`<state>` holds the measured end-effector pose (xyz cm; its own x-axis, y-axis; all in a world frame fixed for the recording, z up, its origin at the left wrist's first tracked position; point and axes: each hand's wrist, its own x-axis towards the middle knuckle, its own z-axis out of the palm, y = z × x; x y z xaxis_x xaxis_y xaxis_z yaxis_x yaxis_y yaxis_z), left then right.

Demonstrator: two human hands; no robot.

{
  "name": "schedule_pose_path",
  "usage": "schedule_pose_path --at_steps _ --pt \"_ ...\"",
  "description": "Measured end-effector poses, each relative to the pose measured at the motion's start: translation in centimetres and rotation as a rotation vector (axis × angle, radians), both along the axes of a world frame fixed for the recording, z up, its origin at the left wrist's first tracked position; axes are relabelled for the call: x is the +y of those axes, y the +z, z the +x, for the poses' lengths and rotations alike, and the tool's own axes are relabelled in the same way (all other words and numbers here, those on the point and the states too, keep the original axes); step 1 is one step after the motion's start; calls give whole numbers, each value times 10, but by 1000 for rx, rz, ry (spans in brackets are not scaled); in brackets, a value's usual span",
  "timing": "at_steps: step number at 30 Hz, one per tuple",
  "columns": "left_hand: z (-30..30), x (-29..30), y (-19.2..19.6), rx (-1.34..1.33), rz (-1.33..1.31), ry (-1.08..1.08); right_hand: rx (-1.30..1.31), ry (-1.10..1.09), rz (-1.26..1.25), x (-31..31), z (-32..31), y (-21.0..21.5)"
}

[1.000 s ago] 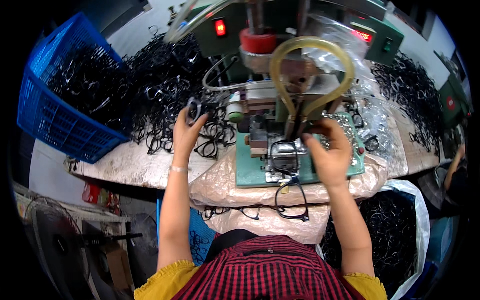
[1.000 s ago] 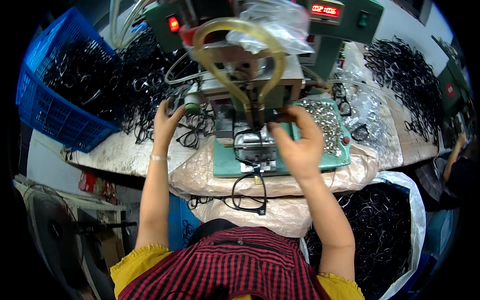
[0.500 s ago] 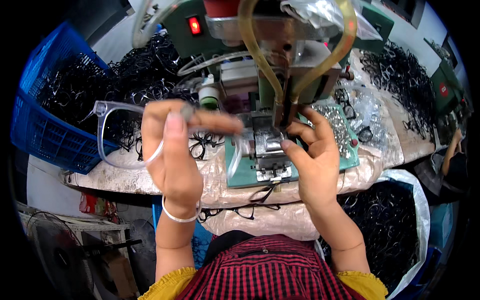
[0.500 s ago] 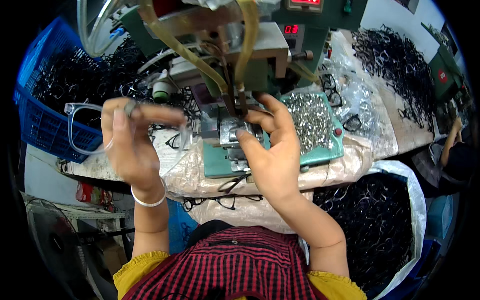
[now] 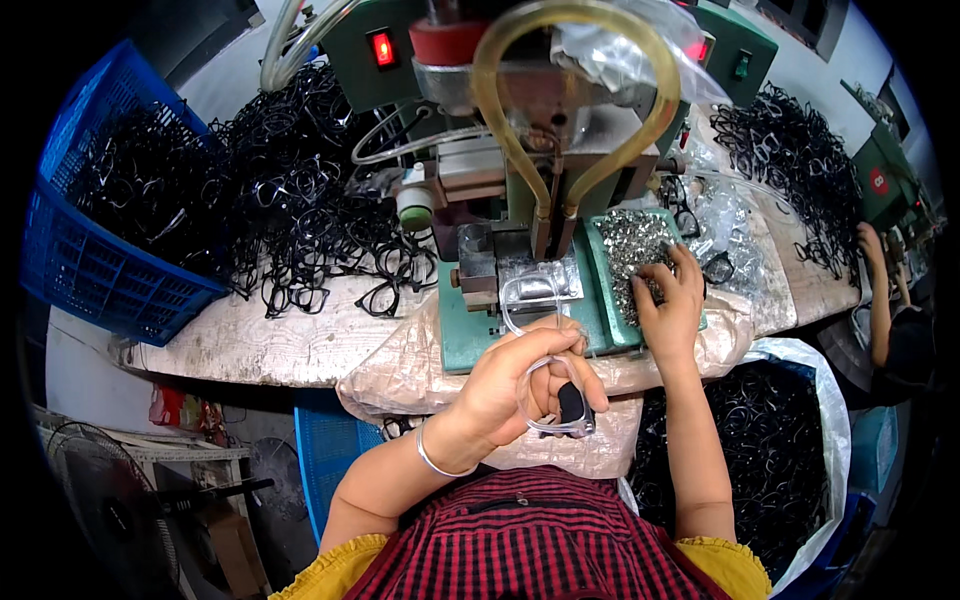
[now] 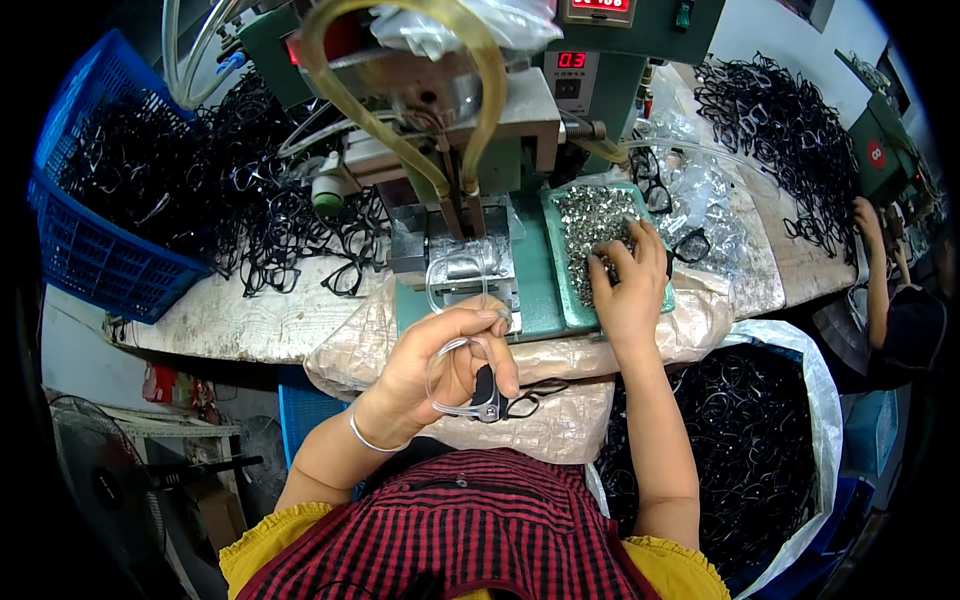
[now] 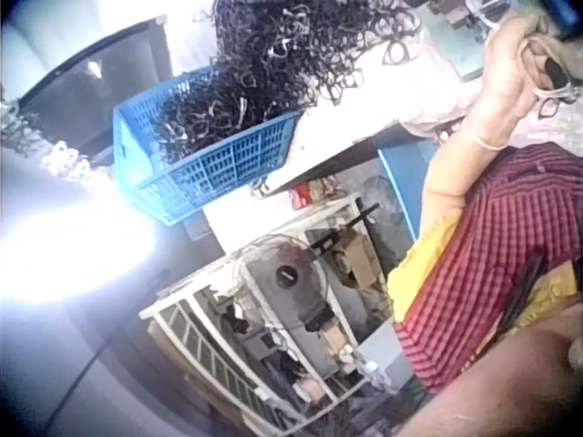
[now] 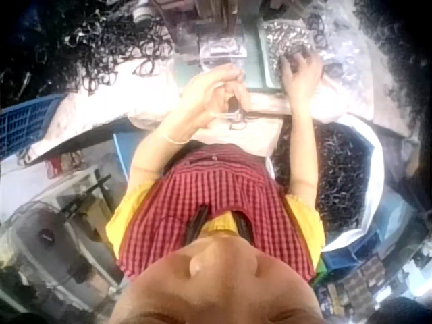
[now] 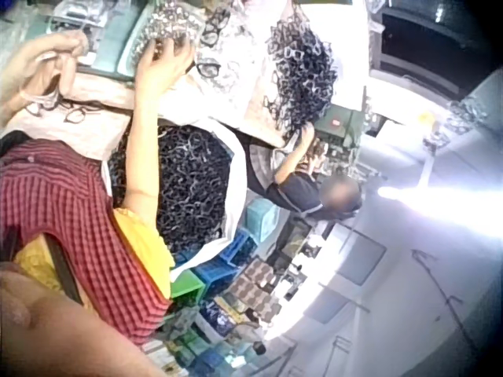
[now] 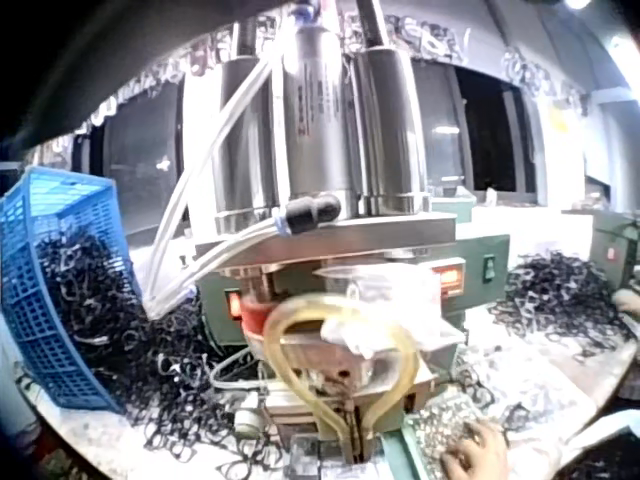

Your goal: The person repeatedly picks up black eyeglass frames, places them into a green machine, and presses a lever to process each frame. Finished frames are placed on the table or into a pile. The person also briefly uses pliers to adjust a frame and moves a blue crate of frames.

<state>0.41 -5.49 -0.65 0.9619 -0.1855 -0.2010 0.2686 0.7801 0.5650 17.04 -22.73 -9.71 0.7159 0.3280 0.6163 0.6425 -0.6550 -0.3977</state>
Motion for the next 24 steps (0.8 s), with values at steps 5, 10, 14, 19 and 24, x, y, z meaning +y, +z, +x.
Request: schedule_pose_path --at_steps 5,10,14,19,24 --pt "-3 1 0 4 124 -23 -76 236 -173 23 7 16" --pt "-54 10 -59 -66 287 48 44 88 362 5 16 -1" --pt "-98 52 -61 120 713 471 483 -17 982 -14 10 -24" --pt "-73 155 -28 151 1439 1095 501 130 786 25 10 0" --pt "-42 222 -73 73 2508 723 413 166 617 35 0 11"
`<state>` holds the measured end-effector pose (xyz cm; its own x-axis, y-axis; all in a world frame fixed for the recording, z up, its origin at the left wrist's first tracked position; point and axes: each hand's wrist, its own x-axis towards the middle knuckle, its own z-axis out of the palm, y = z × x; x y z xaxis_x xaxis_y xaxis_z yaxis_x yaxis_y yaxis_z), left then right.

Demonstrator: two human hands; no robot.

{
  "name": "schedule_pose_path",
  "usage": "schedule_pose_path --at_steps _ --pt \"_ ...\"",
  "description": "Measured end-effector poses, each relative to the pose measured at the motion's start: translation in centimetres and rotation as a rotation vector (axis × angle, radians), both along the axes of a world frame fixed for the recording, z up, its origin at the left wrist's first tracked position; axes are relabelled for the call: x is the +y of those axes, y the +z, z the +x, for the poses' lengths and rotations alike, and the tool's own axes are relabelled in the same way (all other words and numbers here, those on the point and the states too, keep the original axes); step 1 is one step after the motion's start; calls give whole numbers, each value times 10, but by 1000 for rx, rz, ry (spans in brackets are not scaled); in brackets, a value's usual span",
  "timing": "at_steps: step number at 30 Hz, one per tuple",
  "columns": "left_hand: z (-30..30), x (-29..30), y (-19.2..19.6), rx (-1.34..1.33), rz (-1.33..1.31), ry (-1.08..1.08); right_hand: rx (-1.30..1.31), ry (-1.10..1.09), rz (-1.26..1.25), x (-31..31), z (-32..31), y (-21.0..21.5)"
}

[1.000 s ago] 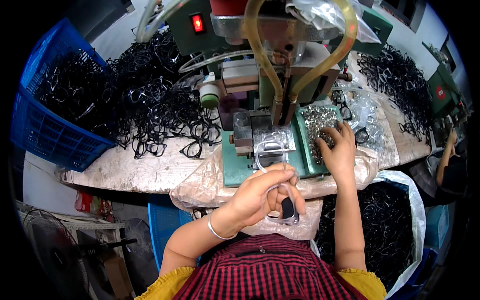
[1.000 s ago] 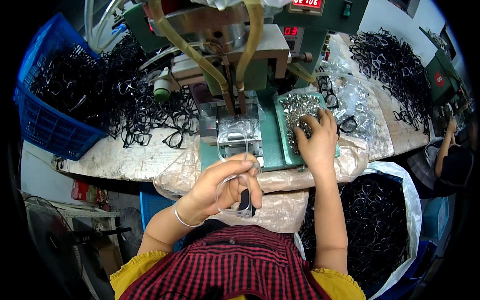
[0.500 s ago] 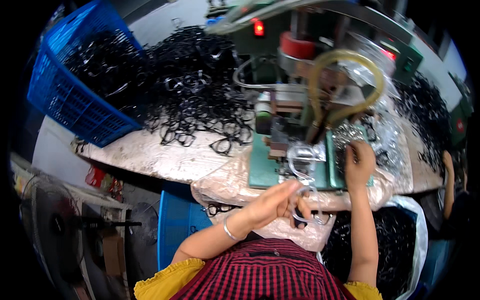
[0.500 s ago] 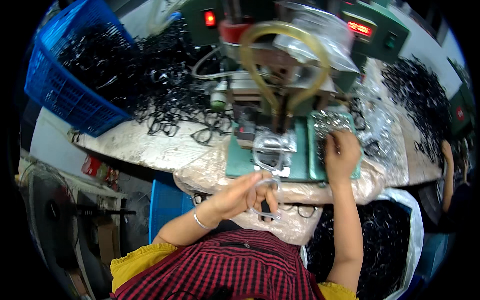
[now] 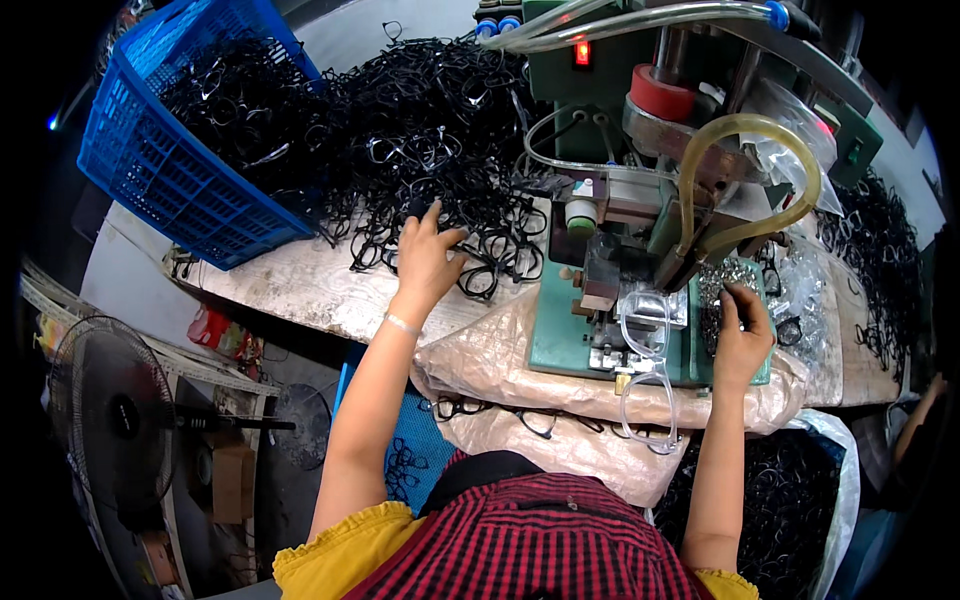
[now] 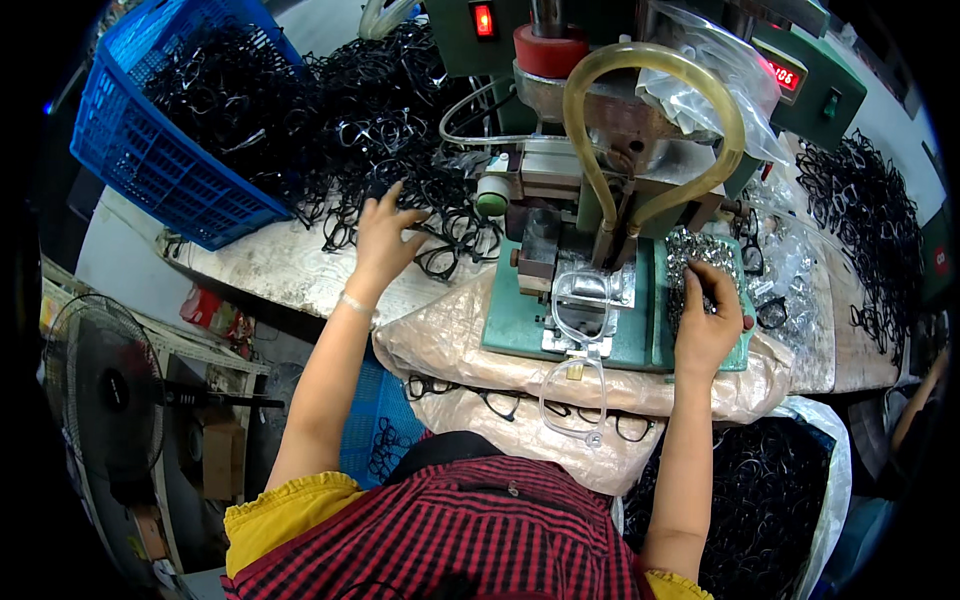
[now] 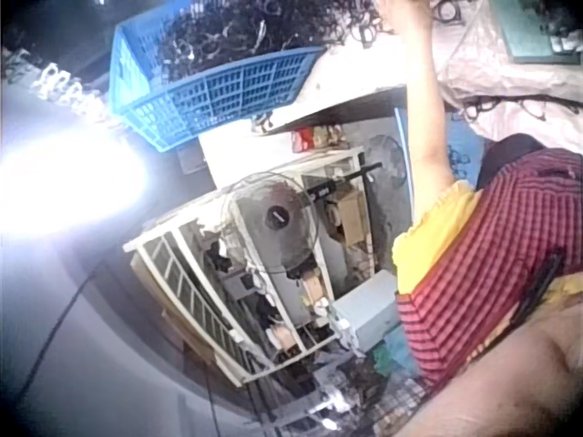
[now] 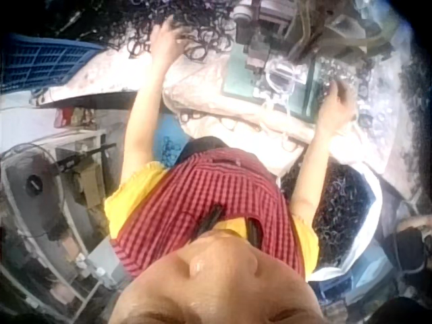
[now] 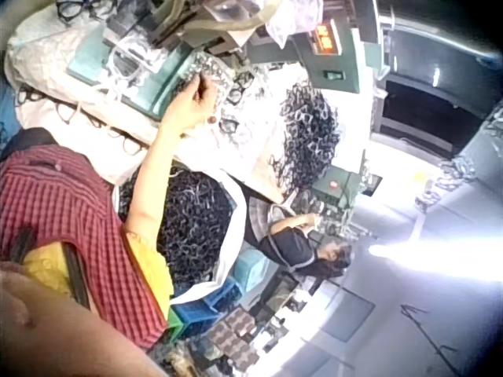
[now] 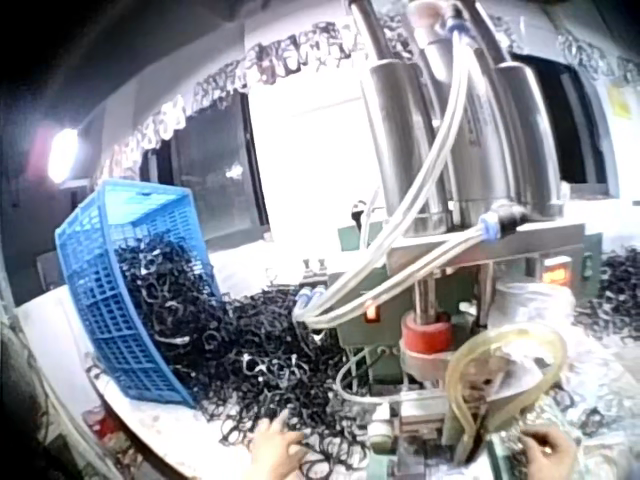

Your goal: The person repeatedly picks up black eyeglass frames, places them into a green machine, and presses a lever to process each frame. Finished frames are placed on the table or into a pile. The person also briefly uses pliers to adjust a frame and moves a blue crate of frames.

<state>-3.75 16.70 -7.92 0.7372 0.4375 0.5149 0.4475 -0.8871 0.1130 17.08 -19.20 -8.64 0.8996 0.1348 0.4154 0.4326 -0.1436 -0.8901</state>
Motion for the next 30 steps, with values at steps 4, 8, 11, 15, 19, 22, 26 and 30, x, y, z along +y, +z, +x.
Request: schedule_pose_path --at_steps 4,8,11,15,19,22,26,30 --pt "-5 11 -40 -149 -5 -79 -145 -177 -252 -40 -13 -10" --pt "-23 -6 -33 -752 -376 -116 -174 -254 -260 -94 -29 -18" --pt "-16 -25 -2 -867 -641 8 -37 -201 -149 -89 -42 -1" --pt "-3 -24 0 -622 -716 2 -32 198 -46 -18 -46 66" --pt "13 -64 -14 -804 -1139 -63 69 322 148 39 -31 57" --pt "-5 -86 -41 -984 -1430 -162 107 279 284 46 -51 49" --pt "-2 -99 -30 -923 -1533 -135 186 316 337 44 -57 58" --pt "13 -142 78 -974 -1335 -697 239 368 352 45 -58 67"
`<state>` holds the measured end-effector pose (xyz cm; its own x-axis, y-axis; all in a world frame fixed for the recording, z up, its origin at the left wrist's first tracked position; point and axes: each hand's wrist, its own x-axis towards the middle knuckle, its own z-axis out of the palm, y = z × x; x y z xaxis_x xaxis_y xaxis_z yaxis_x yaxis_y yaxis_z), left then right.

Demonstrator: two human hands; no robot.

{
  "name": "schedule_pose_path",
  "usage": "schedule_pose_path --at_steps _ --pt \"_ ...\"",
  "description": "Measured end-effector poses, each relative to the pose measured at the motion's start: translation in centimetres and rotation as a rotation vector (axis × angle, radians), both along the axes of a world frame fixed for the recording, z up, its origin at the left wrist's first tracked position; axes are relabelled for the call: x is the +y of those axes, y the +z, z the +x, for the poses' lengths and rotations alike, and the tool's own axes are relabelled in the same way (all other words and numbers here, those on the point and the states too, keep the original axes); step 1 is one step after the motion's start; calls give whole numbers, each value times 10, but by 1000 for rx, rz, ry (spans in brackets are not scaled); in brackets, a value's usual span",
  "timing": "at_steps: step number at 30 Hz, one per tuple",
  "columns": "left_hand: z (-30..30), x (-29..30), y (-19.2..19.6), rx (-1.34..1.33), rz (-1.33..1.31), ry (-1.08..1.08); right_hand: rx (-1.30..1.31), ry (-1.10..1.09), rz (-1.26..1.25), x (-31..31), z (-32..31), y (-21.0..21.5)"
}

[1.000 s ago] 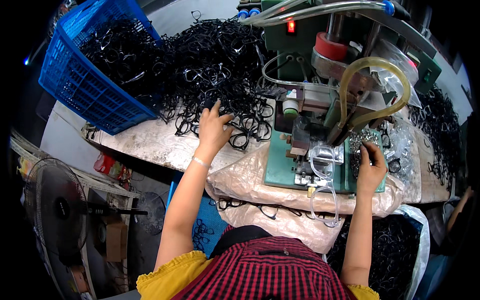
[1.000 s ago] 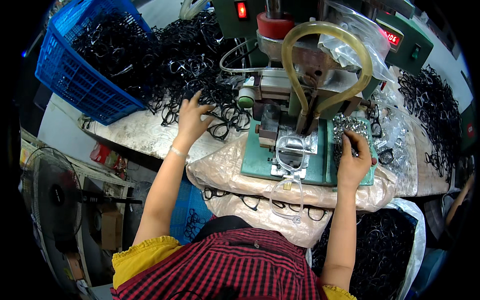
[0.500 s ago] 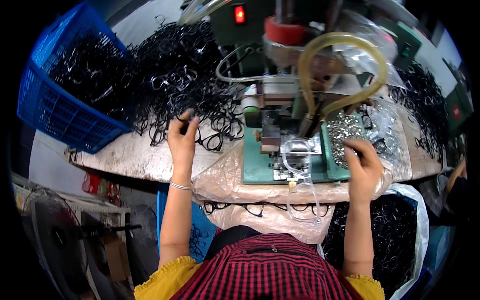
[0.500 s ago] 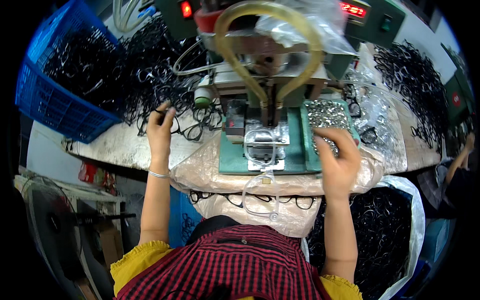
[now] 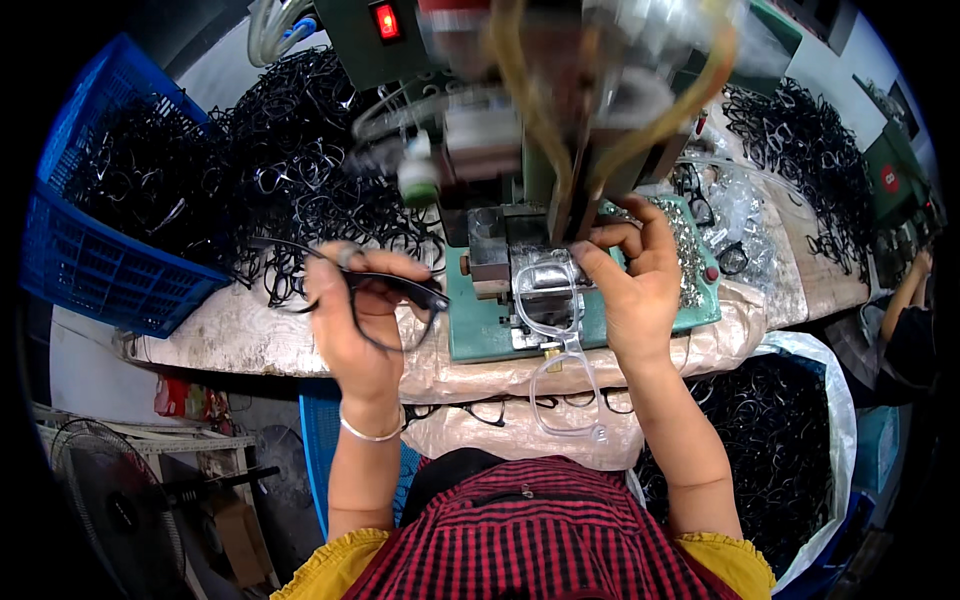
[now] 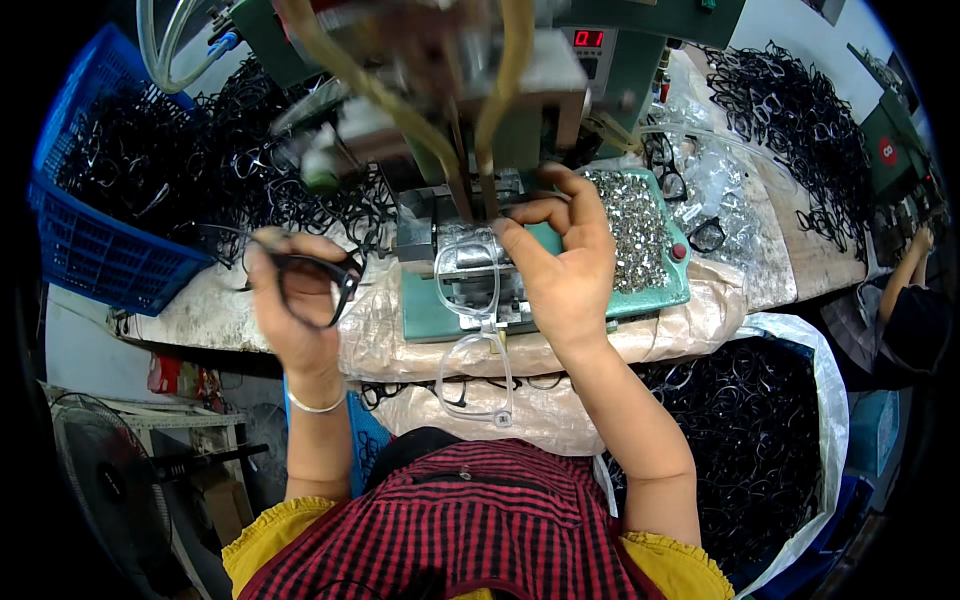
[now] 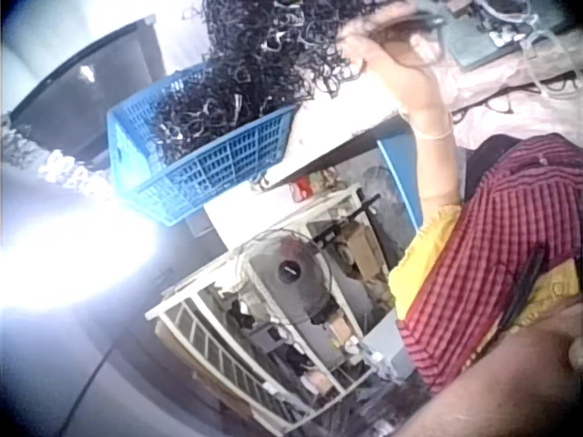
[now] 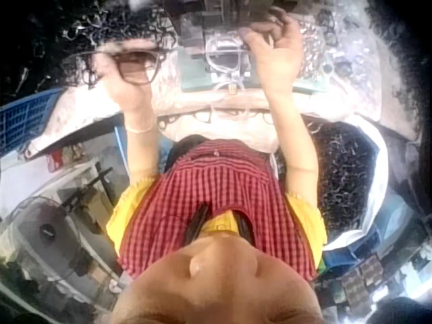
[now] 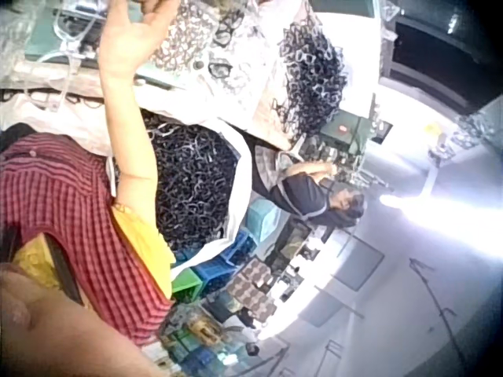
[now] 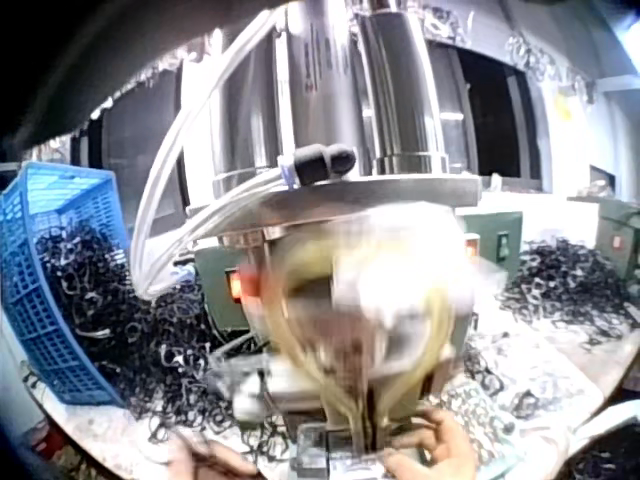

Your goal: The person repeatedly picks up black eyeglass frames, places them into a green machine, and presses a lever to process each frame. Finished frames are placed on the table or into a pile. The person also briefly uses pliers to adjust a frame and moves a blue crate of frames.

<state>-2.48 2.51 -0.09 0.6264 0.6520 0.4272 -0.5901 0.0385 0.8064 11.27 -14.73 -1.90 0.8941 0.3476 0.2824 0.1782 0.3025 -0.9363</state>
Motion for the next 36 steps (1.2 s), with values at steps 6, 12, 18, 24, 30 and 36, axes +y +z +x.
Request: schedule_pose_path --at_steps 6,12,18,24,30,36 --pt "35 -28 85 13 412 158 28 65 5 -1 -17 28" --pt "-9 -64 48 509 -282 -774 -337 10 -372 -32 3 16" --pt "24 -84 11 622 -656 -917 -659 -562 -932 -82 66 -74" --pt "27 -81 2 565 -602 -937 -816 -550 -840 -42 78 -64" --pt "-22 -60 -33 561 -378 -884 -914 -501 -1096 -41 76 -68" --pt "-80 24 -70 602 64 295 56 -546 -104 -103 65 -91"
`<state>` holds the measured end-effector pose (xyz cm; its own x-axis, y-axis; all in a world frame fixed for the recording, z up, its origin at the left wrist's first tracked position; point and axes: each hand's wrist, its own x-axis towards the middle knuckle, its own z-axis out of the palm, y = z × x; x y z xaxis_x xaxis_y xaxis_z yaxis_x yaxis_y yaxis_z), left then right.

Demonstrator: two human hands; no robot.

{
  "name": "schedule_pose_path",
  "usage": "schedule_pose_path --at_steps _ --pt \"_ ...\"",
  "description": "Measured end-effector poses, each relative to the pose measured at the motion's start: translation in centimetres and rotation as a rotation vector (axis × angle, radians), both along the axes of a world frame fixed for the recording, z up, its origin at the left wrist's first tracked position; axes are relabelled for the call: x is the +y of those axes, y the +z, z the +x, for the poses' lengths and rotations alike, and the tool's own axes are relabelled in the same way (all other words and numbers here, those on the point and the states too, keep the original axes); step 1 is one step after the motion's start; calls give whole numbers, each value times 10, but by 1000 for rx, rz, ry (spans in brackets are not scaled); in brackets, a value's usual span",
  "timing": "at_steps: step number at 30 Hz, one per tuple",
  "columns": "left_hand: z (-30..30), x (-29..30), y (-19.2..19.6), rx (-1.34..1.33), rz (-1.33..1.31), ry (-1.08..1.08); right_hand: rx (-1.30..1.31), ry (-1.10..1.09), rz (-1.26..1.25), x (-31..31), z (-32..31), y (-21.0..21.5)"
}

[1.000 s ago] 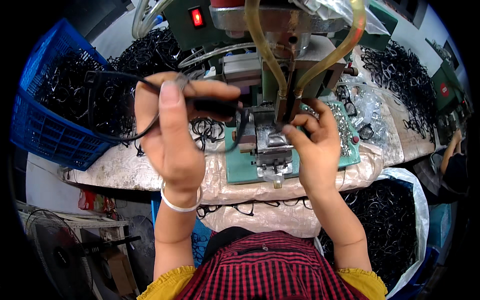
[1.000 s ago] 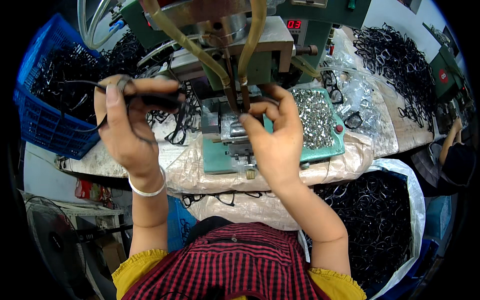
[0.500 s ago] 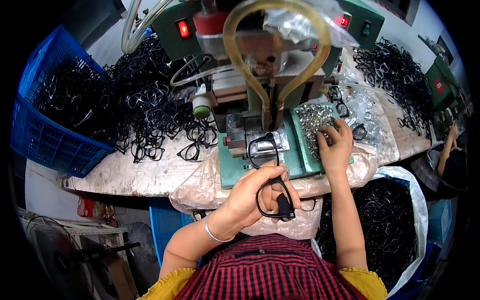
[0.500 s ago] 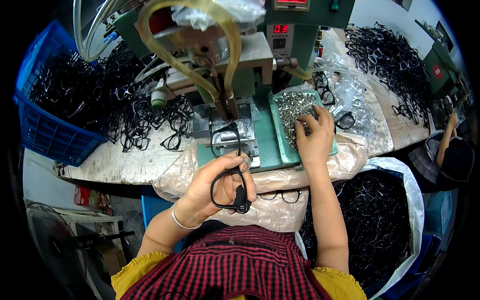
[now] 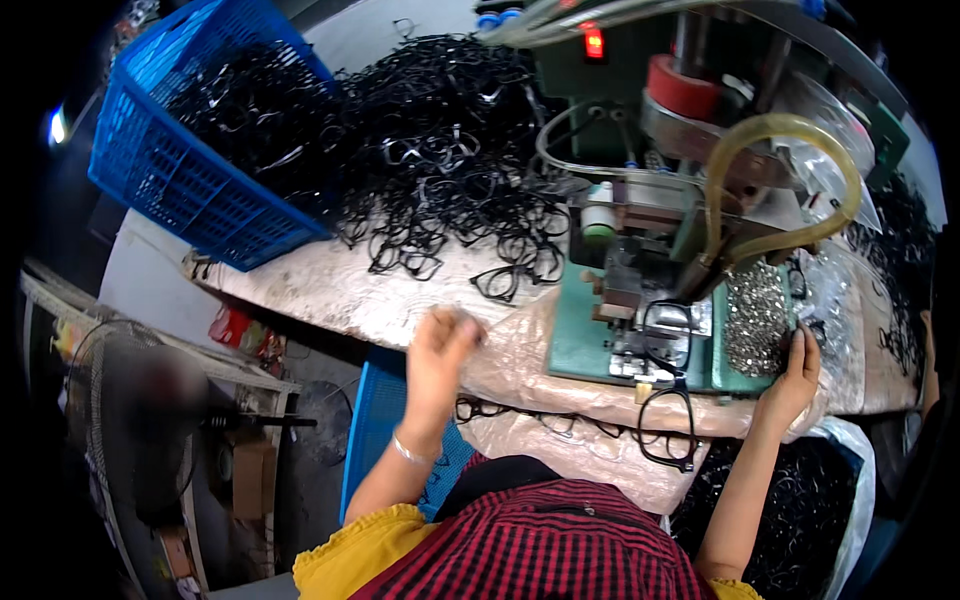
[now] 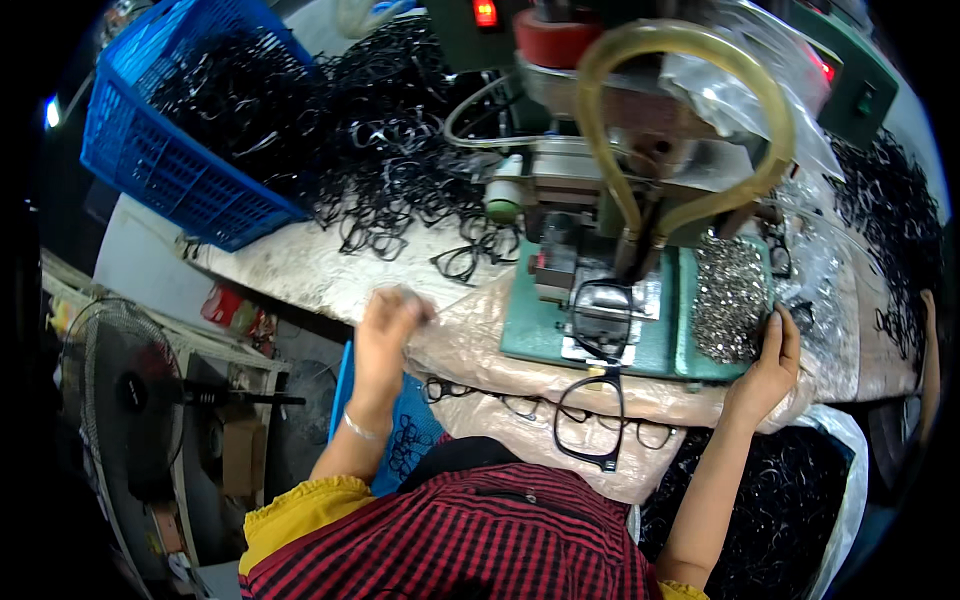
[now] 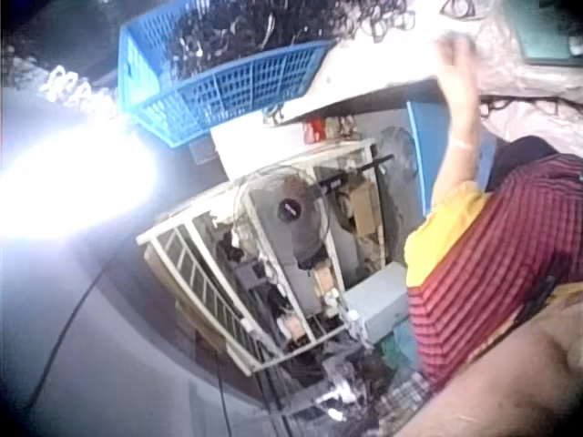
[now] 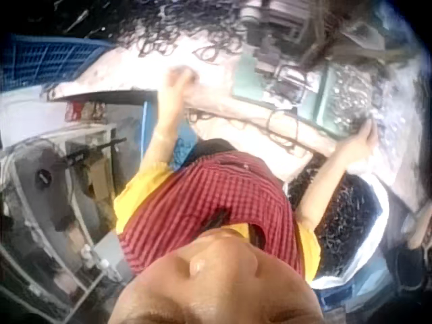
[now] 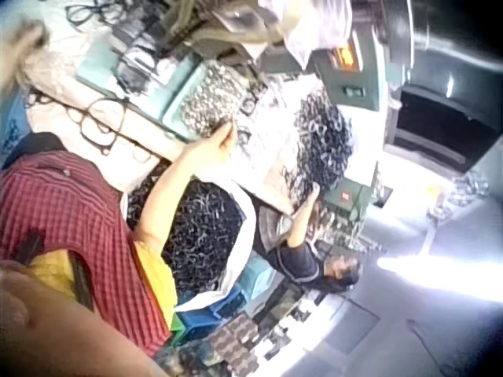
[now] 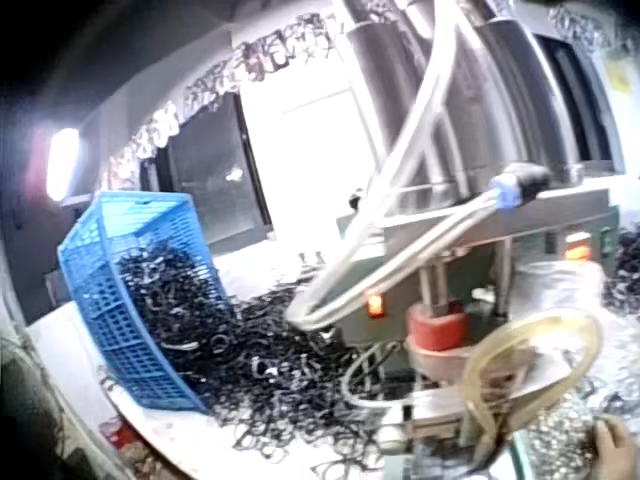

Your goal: The person repeatedly picks up black eyeglass frames, places them into a green machine, and presses a lever to process each frame. Finished frames are placed on the table or into a pile. The person also briefly uses pliers to adjust a frame and moves a blue crate of frames.

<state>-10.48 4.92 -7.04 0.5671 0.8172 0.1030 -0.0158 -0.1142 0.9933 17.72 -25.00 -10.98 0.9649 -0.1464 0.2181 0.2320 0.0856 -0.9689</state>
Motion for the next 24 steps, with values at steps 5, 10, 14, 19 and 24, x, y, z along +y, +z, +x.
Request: schedule_pose_path --at_steps 5,10,14,19,24 --pt "54 113 28 52 612 332 -96 72 -86 54 9 13" --pt "114 137 41 419 1211 311 -132 201 -95 59 7 14" --pt "126 173 3 804 1230 239 -147 121 -348 31 -7 11" --pt "105 172 20 404 1135 187 -291 -84 -554 -34 -38 9" --pt "103 123 55 143 909 265 -300 231 -463 11 -57 68"
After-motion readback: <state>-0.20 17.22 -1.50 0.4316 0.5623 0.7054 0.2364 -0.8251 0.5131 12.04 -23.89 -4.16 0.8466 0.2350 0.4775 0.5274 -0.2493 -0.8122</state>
